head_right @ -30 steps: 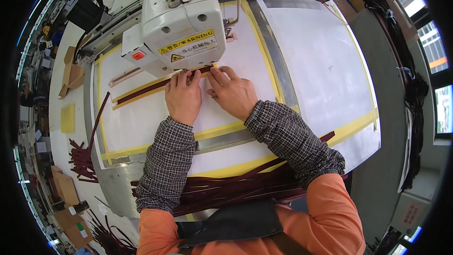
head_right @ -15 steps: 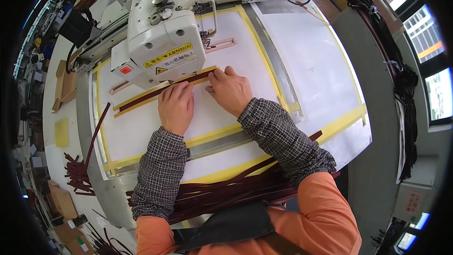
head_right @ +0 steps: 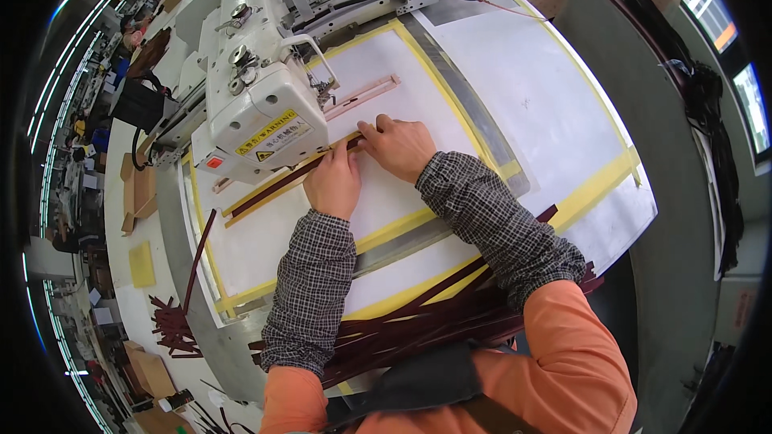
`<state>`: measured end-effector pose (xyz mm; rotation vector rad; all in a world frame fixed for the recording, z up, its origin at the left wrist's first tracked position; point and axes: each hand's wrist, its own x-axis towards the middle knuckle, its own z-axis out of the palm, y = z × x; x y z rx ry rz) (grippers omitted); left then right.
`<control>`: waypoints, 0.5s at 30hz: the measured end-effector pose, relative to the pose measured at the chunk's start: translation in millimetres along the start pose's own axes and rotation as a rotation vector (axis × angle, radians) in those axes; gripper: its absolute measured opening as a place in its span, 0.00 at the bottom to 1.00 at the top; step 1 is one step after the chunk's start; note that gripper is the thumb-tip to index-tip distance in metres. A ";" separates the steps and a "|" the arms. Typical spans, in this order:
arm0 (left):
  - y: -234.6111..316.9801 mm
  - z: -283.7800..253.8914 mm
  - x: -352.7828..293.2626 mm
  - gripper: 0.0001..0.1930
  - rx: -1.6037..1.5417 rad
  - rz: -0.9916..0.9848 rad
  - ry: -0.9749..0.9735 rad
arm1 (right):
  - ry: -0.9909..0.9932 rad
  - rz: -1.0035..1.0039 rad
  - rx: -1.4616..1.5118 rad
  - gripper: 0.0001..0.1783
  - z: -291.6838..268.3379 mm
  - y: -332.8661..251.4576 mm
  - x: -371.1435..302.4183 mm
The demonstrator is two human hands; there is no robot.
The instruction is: Placing leather strips into a template for processing by an automated sewing machine.
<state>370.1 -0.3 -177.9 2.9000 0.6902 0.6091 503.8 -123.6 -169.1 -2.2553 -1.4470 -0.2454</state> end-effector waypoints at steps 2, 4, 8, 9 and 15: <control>5.1 2.0 3.6 0.08 0.009 -0.061 -0.046 | 0.012 -0.026 -0.046 0.16 -1.0 -5.6 -3.8; 4.3 6.1 3.8 0.08 -0.006 -0.075 -0.023 | 0.023 -0.037 -0.042 0.17 11.6 0.1 -2.3; -0.4 12.0 0.2 0.05 -0.054 -0.123 0.056 | -0.054 0.038 0.001 0.17 12.7 -2.9 4.0; -2.1 12.3 -0.9 0.05 -0.048 -0.123 0.058 | -0.050 0.036 0.006 0.17 11.6 -3.8 4.8; -15.6 1.0 -7.4 0.05 -0.130 -0.142 0.027 | 0.072 0.309 0.159 0.17 -0.1 4.6 4.6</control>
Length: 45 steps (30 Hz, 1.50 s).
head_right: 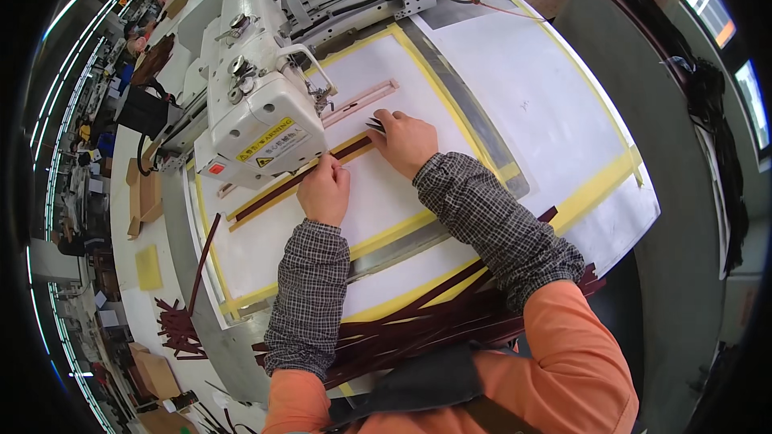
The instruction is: Placing leather strips into a template for processing by an automated sewing machine.
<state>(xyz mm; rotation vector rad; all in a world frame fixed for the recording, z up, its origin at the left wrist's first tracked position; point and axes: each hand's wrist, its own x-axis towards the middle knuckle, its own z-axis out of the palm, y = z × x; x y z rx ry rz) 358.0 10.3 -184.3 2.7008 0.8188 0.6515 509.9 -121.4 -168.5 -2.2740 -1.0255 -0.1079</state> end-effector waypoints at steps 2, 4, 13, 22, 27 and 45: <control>-5.8 -9.9 -3.2 0.05 -0.068 -0.009 -0.079 | -0.055 0.050 -0.036 0.18 -2.4 -0.8 0.3; -13.2 -18.8 -9.0 0.05 -0.077 0.003 -0.086 | -0.048 0.059 -0.051 0.17 -3.7 -0.1 3.1; -24.1 -28.0 -26.8 0.03 -0.125 0.168 0.097 | 0.046 -0.016 0.104 0.14 -7.8 15.6 5.6; -12.2 -20.7 -28.7 0.06 -0.056 0.364 0.109 | 0.064 -0.406 -0.005 0.21 12.9 -9.8 -11.2; -9.6 -16.5 -27.5 0.07 -0.019 0.384 0.160 | -0.006 -0.459 -0.061 0.25 14.9 -14.9 -17.2; -11.5 -9.6 -27.5 0.05 -0.029 0.316 0.107 | -0.013 -0.511 -0.122 0.25 14.2 -19.9 -16.4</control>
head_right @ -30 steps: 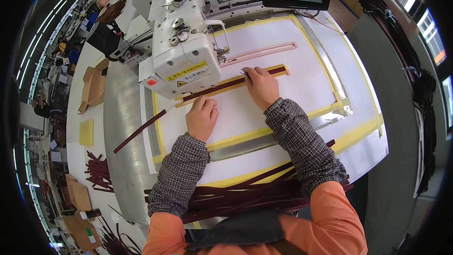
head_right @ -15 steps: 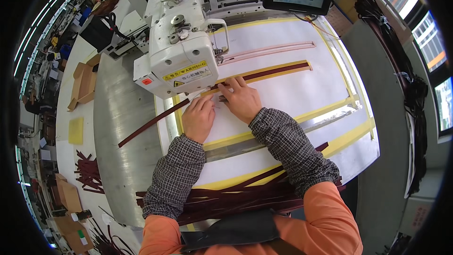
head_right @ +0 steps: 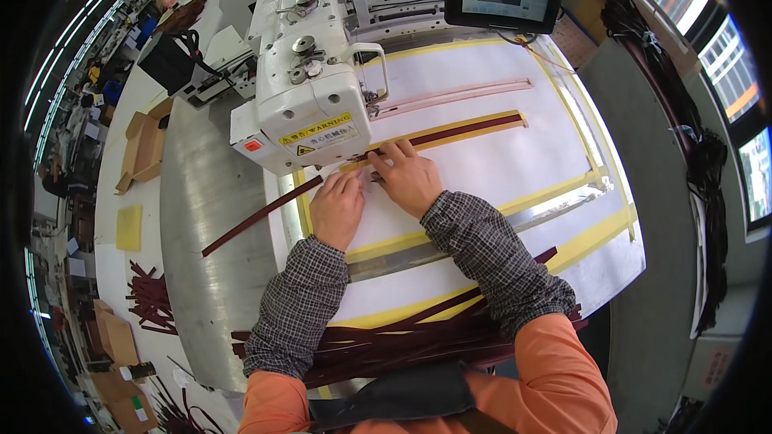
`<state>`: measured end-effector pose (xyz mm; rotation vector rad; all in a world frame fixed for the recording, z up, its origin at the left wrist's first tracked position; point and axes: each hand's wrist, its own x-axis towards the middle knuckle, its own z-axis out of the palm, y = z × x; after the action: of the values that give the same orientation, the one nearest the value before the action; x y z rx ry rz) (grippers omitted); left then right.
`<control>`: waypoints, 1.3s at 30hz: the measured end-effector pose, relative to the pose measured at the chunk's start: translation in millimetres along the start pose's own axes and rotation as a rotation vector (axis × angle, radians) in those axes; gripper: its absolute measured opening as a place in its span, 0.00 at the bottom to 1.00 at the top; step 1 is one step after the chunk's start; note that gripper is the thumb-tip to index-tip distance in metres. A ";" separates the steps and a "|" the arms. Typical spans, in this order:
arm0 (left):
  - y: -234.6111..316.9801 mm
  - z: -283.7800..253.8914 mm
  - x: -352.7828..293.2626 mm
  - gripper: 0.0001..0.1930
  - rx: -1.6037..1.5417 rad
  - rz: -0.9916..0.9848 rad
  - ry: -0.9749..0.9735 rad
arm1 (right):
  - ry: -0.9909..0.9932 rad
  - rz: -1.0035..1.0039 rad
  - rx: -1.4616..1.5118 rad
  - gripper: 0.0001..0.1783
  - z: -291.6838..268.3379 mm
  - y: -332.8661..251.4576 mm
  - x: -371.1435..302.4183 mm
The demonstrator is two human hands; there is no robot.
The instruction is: Placing leather strips into a template for processing by an automated sewing machine.
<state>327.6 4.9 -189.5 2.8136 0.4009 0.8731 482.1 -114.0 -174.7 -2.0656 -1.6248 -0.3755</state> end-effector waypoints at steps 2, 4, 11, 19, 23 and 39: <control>0.4 0.4 -1.0 0.05 -0.008 -0.005 -0.006 | -0.016 0.051 0.015 0.22 -3.5 -0.2 -0.7; 2.2 -1.1 -0.9 0.05 -0.001 -0.006 0.005 | -0.008 0.062 -0.010 0.23 -0.1 2.0 -4.4; -6.4 -9.0 1.3 0.09 -0.087 -0.070 0.001 | -0.010 0.063 -0.066 0.23 -4.0 -0.4 -5.1; -17.7 -17.1 5.9 0.16 0.042 -0.183 -0.049 | 0.002 0.064 -0.029 0.23 -4.7 -2.8 -4.7; -26.1 -15.1 0.4 0.16 0.053 -0.188 -0.018 | 0.025 0.136 -0.119 0.22 -4.1 9.7 -10.1; -33.5 -9.6 -4.0 0.19 0.233 -0.158 0.017 | 0.046 0.053 -0.014 0.23 -1.8 6.6 -7.9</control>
<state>312.1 36.3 -191.7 2.9315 0.7620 0.8675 486.6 -122.7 -178.4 -2.0901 -1.5411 -0.4139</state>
